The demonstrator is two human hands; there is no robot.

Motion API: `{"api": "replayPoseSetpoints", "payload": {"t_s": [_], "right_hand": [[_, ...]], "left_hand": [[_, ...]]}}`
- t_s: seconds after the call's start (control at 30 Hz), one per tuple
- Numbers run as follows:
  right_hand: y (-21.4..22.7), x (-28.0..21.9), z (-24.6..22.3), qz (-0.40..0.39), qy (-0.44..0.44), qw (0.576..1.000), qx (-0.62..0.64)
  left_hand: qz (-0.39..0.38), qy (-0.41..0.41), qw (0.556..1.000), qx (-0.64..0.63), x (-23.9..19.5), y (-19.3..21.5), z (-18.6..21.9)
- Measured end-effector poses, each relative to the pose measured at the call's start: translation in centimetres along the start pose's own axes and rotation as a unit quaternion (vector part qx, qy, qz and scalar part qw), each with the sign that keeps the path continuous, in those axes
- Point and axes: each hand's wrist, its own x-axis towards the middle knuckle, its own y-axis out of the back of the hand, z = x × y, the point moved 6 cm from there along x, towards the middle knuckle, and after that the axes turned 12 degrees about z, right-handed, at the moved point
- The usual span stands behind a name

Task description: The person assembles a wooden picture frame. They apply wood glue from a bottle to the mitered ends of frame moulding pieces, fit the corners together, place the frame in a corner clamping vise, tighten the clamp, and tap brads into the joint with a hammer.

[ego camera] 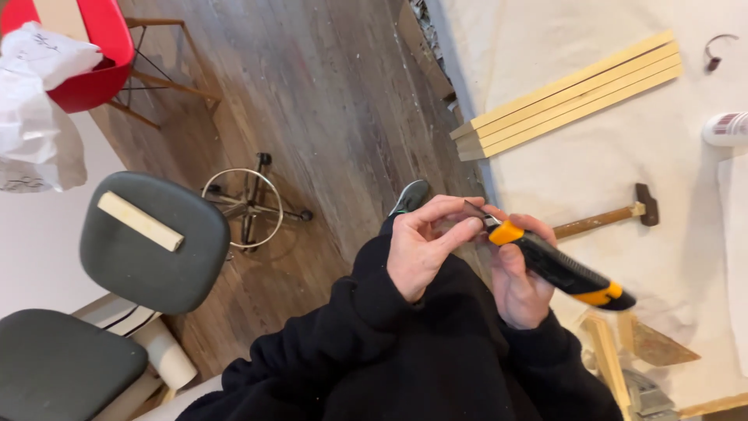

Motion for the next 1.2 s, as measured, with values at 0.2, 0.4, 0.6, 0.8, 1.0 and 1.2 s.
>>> {"api": "replayPoseSetpoints", "payload": {"t_s": [0.2, 0.4, 0.6, 0.8, 1.0, 1.2], "right_hand": [[-2.4, -1.2, -2.7, 0.013, 0.23, 0.94, -0.252], [-2.5, -1.6, -2.1, 0.043, 0.259, 0.939, -0.223], [0.6, -0.5, -2.4, 0.054, 0.167, 0.98, -0.098], [0.3, -0.8, -3.2, 0.037, 0.013, 0.999, 0.036], [0.7, -1.1, -3.4, 0.023, 0.008, 0.999, 0.041], [1.0, -1.1, -3.3, 0.01, 0.004, 0.999, 0.038]], "left_hand": [[0.067, -0.076, 0.994, 0.032, 0.1, -0.8, -2.2], [0.028, -0.233, 0.941, 0.244, -2.8, -4.4, 0.8], [0.024, -0.306, 0.88, 0.364, -3.3, -3.2, 3.6], [-0.052, -0.062, 0.983, 0.167, 0.4, -2.4, 2.9], [-0.085, 0.049, 0.993, 0.067, 0.7, -3.3, 1.9], [-0.09, 0.034, 0.992, 0.081, 1.5, -3.4, 2.7]]}}
